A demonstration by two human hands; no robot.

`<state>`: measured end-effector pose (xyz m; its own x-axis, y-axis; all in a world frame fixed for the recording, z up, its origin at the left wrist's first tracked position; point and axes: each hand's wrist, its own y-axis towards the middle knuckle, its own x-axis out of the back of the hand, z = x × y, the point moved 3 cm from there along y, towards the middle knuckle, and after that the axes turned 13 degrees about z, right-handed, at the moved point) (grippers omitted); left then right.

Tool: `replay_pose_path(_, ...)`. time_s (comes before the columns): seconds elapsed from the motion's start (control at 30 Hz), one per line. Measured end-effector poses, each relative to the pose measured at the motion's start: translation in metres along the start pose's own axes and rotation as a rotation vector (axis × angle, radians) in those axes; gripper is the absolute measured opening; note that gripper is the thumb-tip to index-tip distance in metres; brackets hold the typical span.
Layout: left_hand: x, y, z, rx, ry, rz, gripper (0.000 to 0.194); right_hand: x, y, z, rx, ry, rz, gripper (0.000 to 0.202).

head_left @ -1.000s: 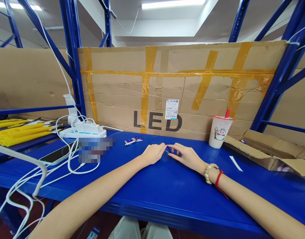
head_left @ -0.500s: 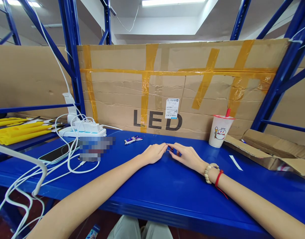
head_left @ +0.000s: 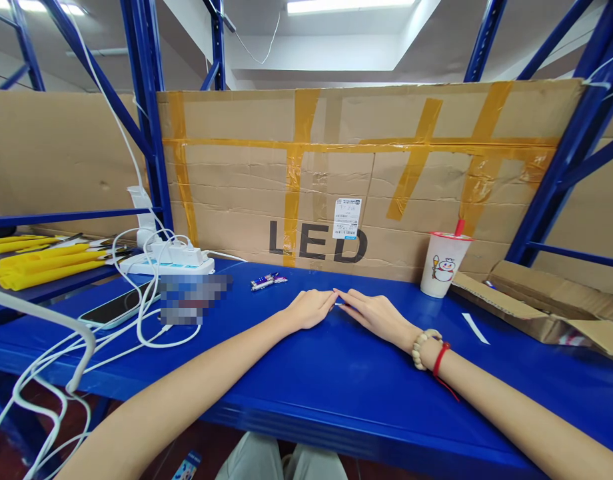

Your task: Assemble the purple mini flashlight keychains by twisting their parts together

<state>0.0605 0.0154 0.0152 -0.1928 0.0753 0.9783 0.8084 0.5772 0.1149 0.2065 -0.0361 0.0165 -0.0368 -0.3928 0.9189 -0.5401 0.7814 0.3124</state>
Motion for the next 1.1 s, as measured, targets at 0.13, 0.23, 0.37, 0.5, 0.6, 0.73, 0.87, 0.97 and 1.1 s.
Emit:
replay_pose_path(0.13,0.0011,-0.0009,-0.0003,0.012,0.019,0.019,0.044,-0.0006,0.0016,0.0032,0.060,-0.094,0.054,0.043)
replay_pose_path(0.23,0.0014,-0.0016,-0.0011,-0.003,0.036,0.021,0.041,-0.0006,0.0021,0.0053,0.057,-0.161,0.081,0.041)
replay_pose_path(0.37,0.0010,-0.0020,-0.0017,-0.032,0.047,0.013,0.039,-0.0005,0.0018,0.0063,0.047,-0.159,0.097,0.039)
replay_pose_path(0.5,0.0009,-0.0019,-0.0022,-0.043,0.086,0.008,0.038,-0.0002,0.0009,0.0064,0.051,-0.086,0.083,0.037)
replay_pose_path(0.6,0.0011,-0.0020,-0.0031,-0.037,0.123,0.016,0.038,-0.0002,0.0002,0.0068,0.057,-0.030,0.083,0.034)
replay_pose_path(0.73,0.0013,-0.0024,-0.0046,-0.013,0.164,0.038,0.037,0.0002,0.0000,0.0078,0.054,0.038,0.079,0.029)
replay_pose_path(0.87,0.0018,-0.0024,-0.0067,0.001,0.200,0.050,0.036,0.0010,0.0014,0.0088,0.035,0.058,0.035,0.024)
replay_pose_path(0.97,0.0022,-0.0024,-0.0080,0.006,0.212,0.058,0.037,0.0009,0.0022,0.0091,0.026,0.068,-0.004,0.022)
replay_pose_path(1.1,0.0030,-0.0026,-0.0087,0.010,0.237,0.053,0.035,0.0004,0.0018,0.0092,0.032,0.083,-0.043,0.024)
